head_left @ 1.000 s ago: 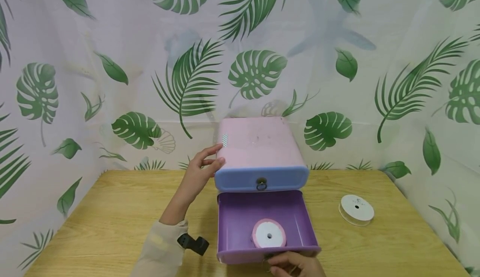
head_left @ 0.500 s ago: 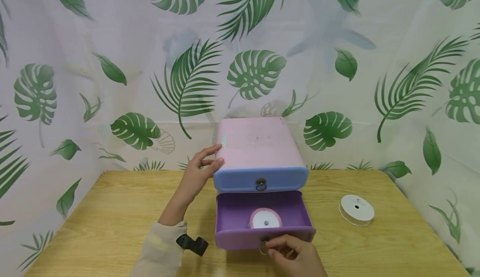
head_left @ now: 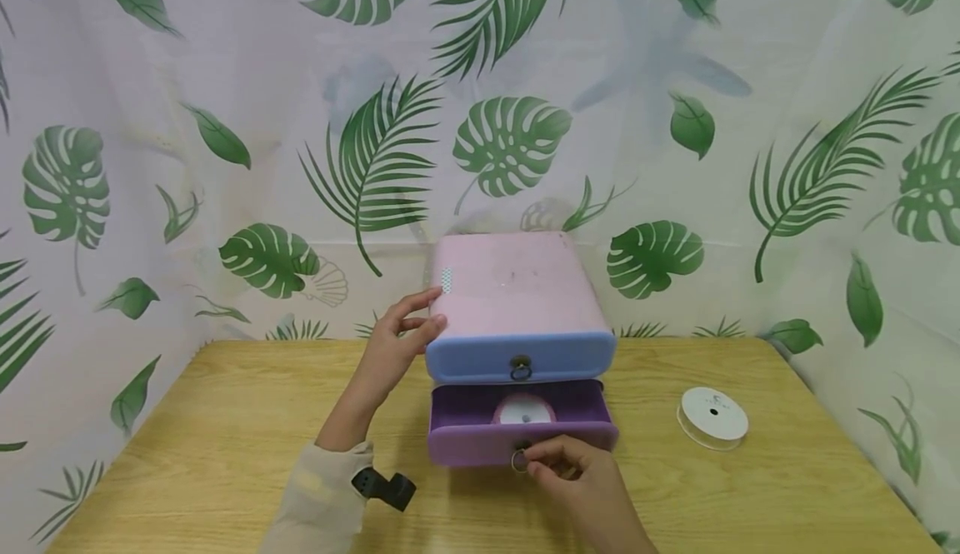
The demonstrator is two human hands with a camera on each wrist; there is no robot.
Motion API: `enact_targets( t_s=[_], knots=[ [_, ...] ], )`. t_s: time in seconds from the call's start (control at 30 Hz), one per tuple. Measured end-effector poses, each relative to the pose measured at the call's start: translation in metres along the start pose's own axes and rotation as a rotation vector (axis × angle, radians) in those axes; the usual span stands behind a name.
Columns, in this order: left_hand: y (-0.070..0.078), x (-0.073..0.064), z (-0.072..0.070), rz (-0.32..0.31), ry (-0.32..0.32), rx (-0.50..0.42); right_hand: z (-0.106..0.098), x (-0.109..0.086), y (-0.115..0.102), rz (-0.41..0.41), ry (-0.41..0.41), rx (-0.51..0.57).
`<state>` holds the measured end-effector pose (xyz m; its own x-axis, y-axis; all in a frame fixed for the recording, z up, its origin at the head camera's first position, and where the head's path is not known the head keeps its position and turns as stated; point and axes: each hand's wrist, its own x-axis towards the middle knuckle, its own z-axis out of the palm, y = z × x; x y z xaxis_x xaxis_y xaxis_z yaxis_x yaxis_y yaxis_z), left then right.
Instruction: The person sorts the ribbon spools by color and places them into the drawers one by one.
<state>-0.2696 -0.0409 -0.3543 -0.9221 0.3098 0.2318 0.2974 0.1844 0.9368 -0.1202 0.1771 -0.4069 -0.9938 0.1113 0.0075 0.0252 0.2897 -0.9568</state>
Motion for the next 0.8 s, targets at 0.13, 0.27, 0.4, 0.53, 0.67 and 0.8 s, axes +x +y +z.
enact_targets(
  t_s=[0.13,0.27,0.4,0.53,0.67,0.8],
  knots=[
    [-0.001,0.001,0.0,0.005,-0.006,-0.005,-0.001,0.008,0.0,-0.037,-0.011,0.011],
    [-0.002,0.001,-0.001,0.011,-0.014,-0.015,0.0,0.016,0.0,-0.056,0.013,0.019],
    [-0.003,0.002,-0.001,0.016,-0.019,-0.015,0.001,0.022,0.001,-0.066,0.032,0.03],
    [-0.003,0.002,-0.002,0.02,-0.024,-0.01,0.001,0.027,0.003,-0.085,0.029,0.04],
    [-0.002,0.002,-0.002,0.016,-0.024,-0.008,0.002,0.033,0.006,-0.113,0.042,0.02],
    [-0.002,0.001,-0.002,0.013,-0.021,-0.005,0.003,0.038,0.008,-0.114,0.053,-0.009]
  ],
)
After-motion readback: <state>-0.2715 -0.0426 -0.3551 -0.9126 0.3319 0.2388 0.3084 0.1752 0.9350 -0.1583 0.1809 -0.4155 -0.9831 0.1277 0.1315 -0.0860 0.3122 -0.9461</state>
